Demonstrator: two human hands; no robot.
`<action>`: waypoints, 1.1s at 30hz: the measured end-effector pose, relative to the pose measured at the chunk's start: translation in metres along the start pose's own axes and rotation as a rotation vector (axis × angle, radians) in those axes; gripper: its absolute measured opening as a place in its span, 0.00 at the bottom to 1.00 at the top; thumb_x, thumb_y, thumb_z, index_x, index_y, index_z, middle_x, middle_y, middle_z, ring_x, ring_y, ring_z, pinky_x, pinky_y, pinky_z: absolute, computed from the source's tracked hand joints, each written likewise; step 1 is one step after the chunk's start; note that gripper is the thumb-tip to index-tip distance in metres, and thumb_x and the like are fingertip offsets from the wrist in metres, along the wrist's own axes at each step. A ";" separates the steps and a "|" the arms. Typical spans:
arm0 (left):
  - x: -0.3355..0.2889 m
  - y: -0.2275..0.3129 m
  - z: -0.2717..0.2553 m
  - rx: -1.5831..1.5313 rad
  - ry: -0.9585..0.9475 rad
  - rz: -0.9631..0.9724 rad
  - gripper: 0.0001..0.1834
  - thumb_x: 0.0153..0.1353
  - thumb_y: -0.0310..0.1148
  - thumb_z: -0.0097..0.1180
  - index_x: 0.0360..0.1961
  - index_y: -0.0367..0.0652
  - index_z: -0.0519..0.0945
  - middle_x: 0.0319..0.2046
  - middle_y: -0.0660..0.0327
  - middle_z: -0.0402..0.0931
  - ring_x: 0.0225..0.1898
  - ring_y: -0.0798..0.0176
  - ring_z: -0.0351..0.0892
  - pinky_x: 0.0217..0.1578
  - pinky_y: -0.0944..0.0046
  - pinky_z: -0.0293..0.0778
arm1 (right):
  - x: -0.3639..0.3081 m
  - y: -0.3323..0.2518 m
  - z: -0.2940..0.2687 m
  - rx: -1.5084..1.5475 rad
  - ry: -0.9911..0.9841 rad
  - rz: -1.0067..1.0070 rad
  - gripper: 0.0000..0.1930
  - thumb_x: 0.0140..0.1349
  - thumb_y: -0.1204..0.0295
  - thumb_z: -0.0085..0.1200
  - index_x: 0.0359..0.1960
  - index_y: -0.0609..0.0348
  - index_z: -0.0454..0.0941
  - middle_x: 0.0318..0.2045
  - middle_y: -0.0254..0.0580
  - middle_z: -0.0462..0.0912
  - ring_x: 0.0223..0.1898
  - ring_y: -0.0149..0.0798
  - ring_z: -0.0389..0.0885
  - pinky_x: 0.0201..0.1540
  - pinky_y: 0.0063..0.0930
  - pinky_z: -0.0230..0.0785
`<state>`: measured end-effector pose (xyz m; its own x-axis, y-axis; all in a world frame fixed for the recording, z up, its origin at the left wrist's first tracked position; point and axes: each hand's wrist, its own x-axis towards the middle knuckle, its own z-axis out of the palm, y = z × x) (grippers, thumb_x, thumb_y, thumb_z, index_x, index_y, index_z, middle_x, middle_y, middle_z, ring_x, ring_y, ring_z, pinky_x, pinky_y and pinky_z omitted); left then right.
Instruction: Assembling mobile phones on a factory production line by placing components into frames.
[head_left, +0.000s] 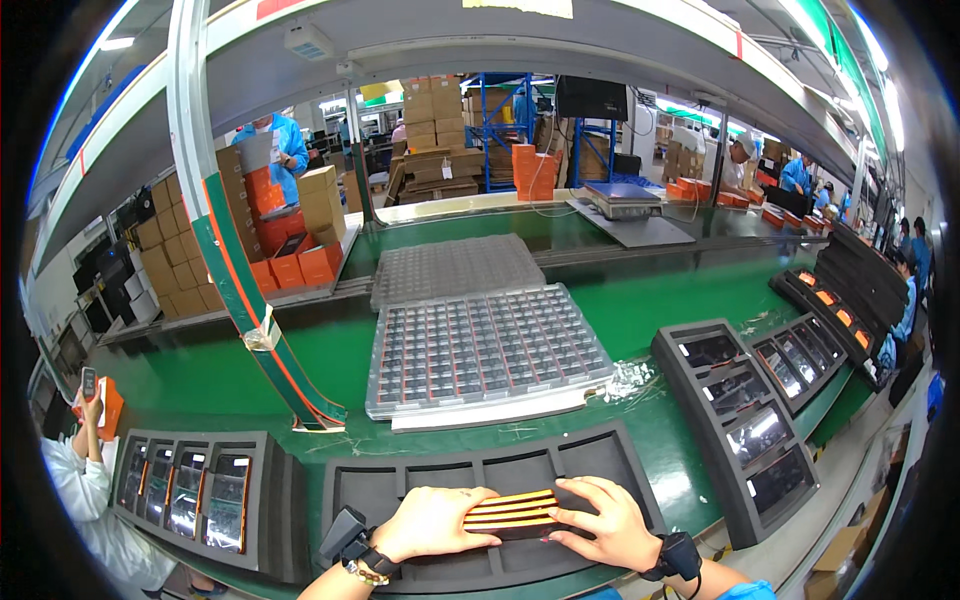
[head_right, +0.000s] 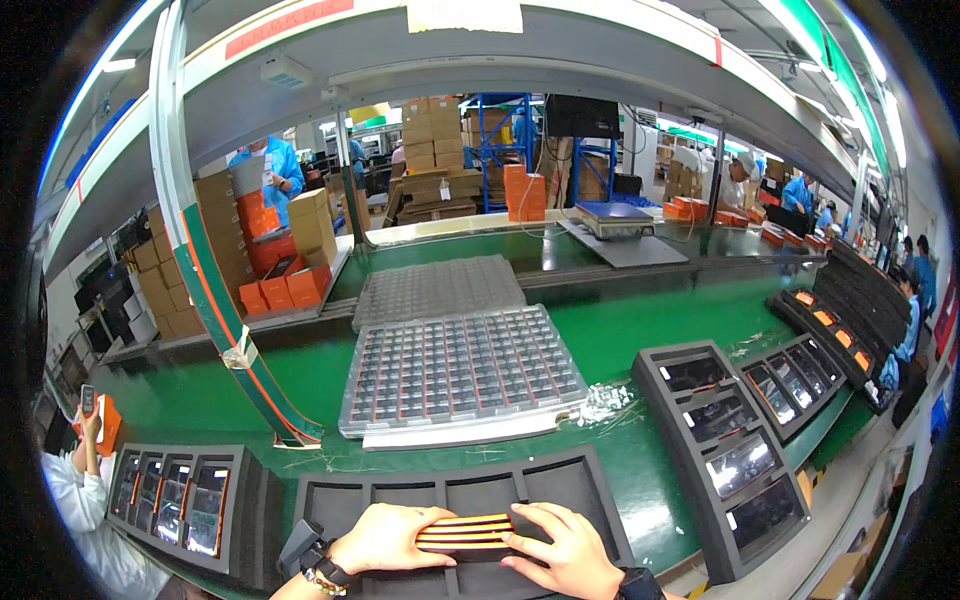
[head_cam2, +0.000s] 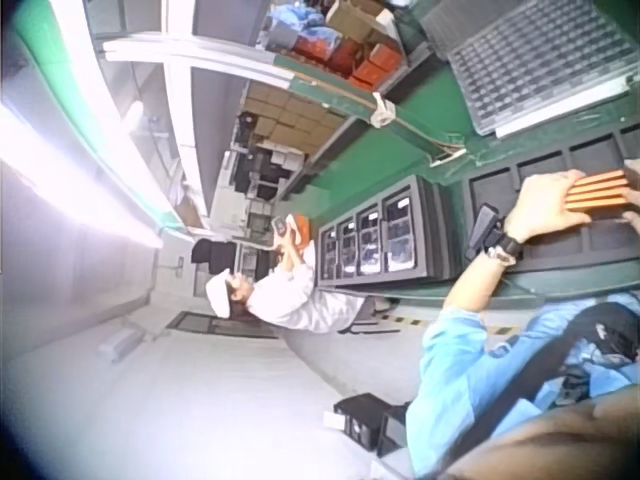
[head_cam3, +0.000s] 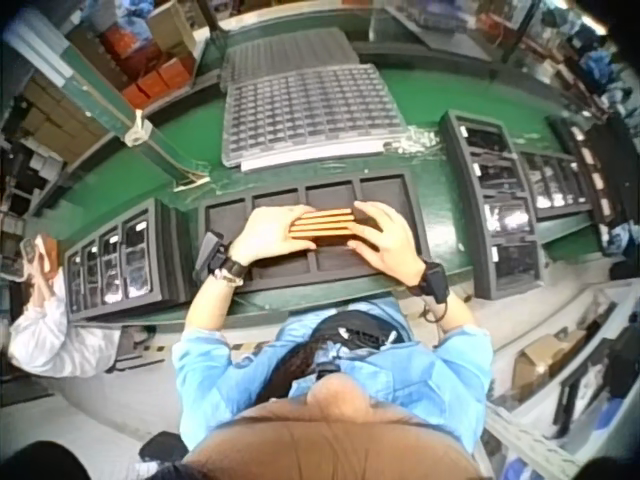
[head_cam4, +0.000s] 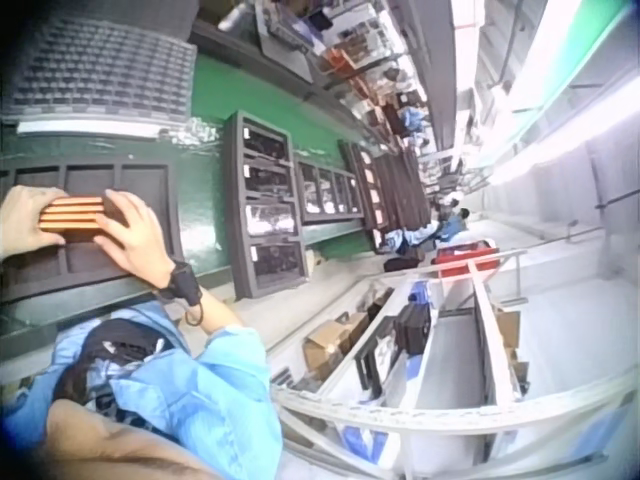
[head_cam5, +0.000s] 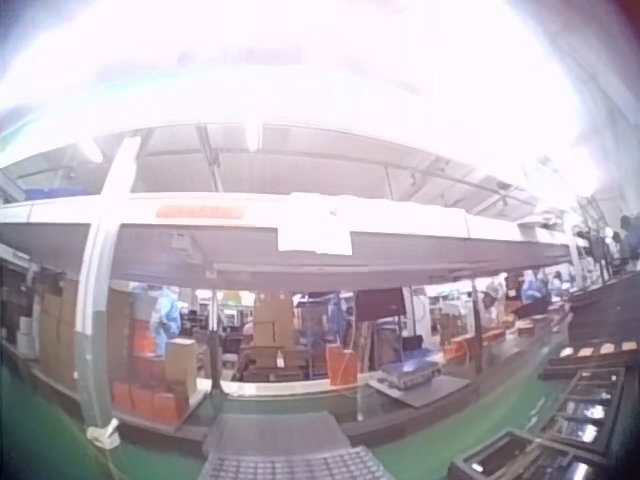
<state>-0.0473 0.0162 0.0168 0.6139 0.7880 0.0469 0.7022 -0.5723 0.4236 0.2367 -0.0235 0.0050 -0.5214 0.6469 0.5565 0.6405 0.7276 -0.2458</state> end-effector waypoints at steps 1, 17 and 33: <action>0.002 0.001 -0.002 0.003 0.006 -0.001 0.35 0.53 0.66 0.62 0.52 0.51 0.80 0.38 0.59 0.86 0.38 0.52 0.86 0.39 0.57 0.81 | -0.003 -0.001 -0.004 -0.001 0.002 -0.007 0.19 0.52 0.59 0.70 0.46 0.48 0.85 0.56 0.44 0.79 0.55 0.50 0.77 0.56 0.42 0.72; 0.006 0.008 -0.008 -0.958 0.333 -0.508 0.21 0.59 0.43 0.70 0.45 0.38 0.83 0.31 0.67 0.82 0.28 0.74 0.76 0.28 0.72 0.70 | 0.007 -0.030 0.035 1.409 -0.043 0.702 0.37 0.72 0.71 0.52 0.75 0.58 0.43 0.69 0.49 0.64 0.72 0.41 0.60 0.74 0.34 0.52; -0.055 0.013 0.051 -1.276 0.638 -0.516 0.14 0.73 0.35 0.52 0.49 0.34 0.80 0.40 0.65 0.81 0.39 0.73 0.77 0.42 0.70 0.73 | 0.012 -0.029 0.041 1.627 0.160 0.864 0.16 0.67 0.77 0.57 0.55 0.68 0.73 0.49 0.40 0.81 0.50 0.31 0.79 0.57 0.29 0.71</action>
<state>-0.0533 -0.0458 -0.0266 -0.0839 0.9896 -0.1170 -0.1937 0.0990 0.9760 0.1888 -0.0277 -0.0135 -0.2703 0.9588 -0.0876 -0.4923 -0.2158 -0.8432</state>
